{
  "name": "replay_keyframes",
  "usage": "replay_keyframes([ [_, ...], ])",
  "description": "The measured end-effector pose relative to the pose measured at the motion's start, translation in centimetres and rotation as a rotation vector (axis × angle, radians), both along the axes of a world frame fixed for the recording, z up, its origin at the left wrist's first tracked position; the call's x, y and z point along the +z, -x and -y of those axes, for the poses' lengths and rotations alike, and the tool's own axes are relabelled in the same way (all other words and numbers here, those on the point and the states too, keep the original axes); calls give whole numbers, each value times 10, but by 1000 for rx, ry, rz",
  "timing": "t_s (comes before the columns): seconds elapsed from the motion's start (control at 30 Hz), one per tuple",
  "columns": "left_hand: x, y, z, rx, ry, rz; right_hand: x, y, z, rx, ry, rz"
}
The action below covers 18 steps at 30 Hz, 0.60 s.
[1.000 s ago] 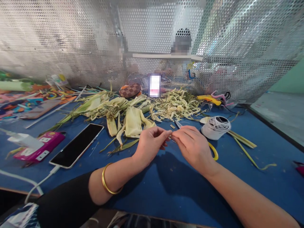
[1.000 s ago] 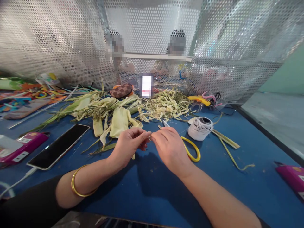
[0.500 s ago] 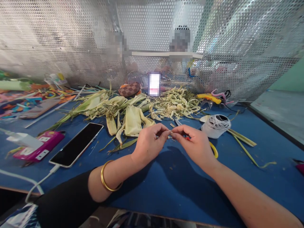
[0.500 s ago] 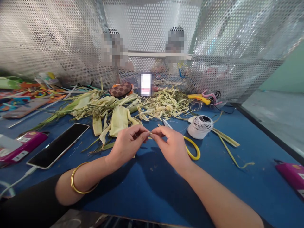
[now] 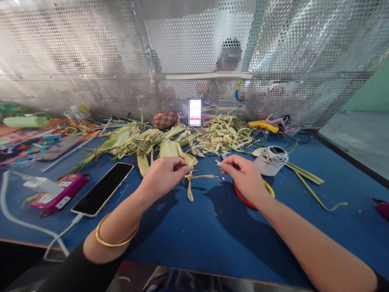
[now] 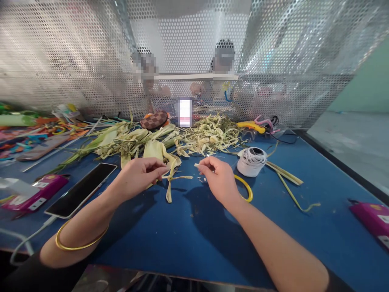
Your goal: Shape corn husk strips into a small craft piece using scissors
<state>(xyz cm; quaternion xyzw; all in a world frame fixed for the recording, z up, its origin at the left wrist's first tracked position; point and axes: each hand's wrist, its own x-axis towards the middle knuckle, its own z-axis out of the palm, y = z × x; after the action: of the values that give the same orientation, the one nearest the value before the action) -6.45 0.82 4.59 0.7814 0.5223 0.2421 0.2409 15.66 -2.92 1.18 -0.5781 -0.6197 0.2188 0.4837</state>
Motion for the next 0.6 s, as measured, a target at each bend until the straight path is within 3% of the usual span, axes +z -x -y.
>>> replay_keyframes([
  [0.13, -13, 3, 6, 49, 36, -72, -3, 2, -1, 22, 13, 12],
  [0.37, -29, -10, 1, -8, 209, -78, -1, 0, -2, 40, 3, 21],
  [0.47, -26, -14, 2, 15, 153, -106, 3, 1, 0, 67, -19, 70],
  [0.6, -15, -23, 10, 28, -5, -112, 3, 6, 5, 222, -14, 170],
])
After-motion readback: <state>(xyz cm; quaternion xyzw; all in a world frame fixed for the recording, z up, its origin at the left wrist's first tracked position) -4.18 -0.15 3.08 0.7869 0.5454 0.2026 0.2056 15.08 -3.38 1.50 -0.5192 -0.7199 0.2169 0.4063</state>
